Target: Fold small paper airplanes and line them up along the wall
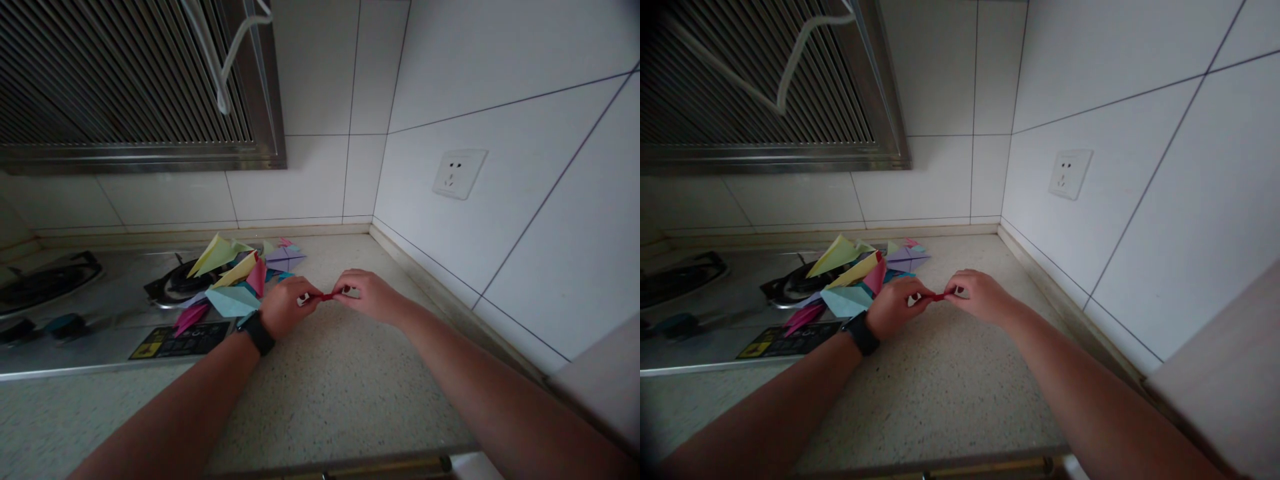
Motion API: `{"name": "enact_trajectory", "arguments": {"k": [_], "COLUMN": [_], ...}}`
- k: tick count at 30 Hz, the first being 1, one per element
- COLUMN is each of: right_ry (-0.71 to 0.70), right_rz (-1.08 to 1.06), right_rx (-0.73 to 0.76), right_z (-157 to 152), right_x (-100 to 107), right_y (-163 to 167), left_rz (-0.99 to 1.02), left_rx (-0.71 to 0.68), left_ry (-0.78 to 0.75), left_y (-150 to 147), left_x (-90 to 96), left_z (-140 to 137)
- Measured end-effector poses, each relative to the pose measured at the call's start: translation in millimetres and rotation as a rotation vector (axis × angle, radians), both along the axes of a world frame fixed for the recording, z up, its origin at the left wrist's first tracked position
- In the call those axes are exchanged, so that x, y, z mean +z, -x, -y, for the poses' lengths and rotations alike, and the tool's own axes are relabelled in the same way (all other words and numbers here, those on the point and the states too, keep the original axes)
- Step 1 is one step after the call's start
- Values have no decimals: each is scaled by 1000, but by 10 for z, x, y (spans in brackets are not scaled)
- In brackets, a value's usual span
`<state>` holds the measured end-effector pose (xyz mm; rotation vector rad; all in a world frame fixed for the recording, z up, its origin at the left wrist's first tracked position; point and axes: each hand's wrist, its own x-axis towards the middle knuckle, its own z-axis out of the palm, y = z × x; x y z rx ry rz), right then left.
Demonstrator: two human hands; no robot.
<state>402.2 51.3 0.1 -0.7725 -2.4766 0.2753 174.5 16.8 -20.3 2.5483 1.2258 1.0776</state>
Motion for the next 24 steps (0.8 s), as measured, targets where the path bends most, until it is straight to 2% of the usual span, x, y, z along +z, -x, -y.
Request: {"name": "enact_trajectory", "arguments": {"k": [5, 15, 24], "right_ry": [54, 8, -51], "right_rz": [-44, -24, -21], "right_rx": [44, 71, 82], "right_z": [-22, -48, -72], "right_x": [-28, -69, -107], "right_y": [-2, 5, 8], "left_rz": [-3, -2, -52], "left_rx": [-26, -5, 2], "left_ry": [-25, -89, -71], "left_y": [-3, 29, 29], "left_x": [-1, -80, -81], "left_z": [4, -69, -67]}}
